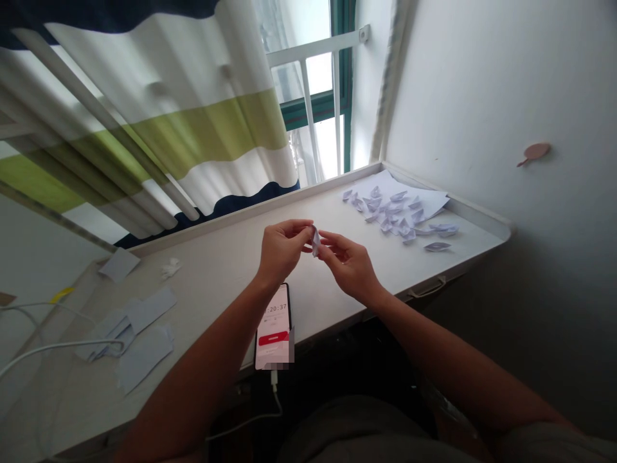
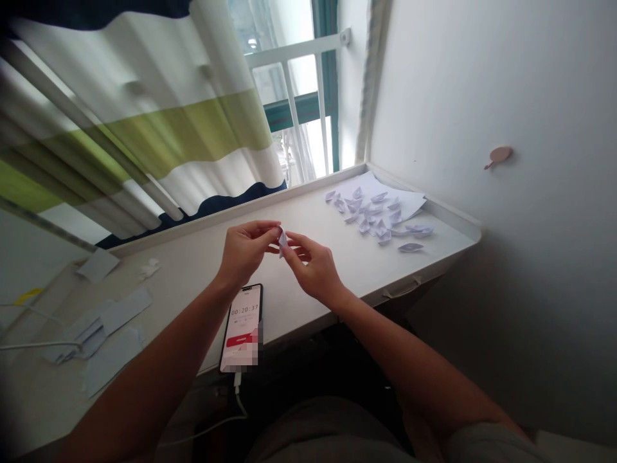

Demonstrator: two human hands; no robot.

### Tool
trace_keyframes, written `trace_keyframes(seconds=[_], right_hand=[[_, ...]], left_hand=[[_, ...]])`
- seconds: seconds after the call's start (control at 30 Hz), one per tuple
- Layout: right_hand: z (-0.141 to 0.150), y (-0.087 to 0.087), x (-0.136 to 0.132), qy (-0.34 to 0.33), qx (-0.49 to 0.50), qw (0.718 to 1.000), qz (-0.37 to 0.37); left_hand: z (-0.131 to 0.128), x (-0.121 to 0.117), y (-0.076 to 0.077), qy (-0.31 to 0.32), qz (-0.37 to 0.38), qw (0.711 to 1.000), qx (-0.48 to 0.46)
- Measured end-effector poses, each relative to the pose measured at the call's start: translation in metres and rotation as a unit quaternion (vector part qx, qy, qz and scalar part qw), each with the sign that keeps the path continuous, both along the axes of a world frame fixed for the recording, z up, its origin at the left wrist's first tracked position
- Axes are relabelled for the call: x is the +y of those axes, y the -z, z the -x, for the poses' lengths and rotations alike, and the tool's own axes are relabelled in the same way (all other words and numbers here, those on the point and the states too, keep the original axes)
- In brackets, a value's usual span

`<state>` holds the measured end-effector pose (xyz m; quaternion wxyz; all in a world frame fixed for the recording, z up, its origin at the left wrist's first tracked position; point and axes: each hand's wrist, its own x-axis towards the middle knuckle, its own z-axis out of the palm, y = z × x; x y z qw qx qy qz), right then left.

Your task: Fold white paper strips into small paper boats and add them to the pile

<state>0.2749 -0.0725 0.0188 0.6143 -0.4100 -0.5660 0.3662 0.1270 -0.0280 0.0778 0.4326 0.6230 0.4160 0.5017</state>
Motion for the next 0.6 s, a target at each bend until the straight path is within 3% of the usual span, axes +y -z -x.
trace_keyframes(seconds=[0.2, 0.6], right_hand=[[0.005, -0.003, -0.008, 0.020, -0.043, 0.999, -0.011], [-0.009, -0.003, -0.004, -0.073, 0.073, 0.992, 0.074]], left_hand=[[0.013, -0.006, -0.004, 0.008, 0.001, 0.999, 0.047], [0.037, -0.005, -0.002, 0.123, 0.020, 0.987, 0.100]])
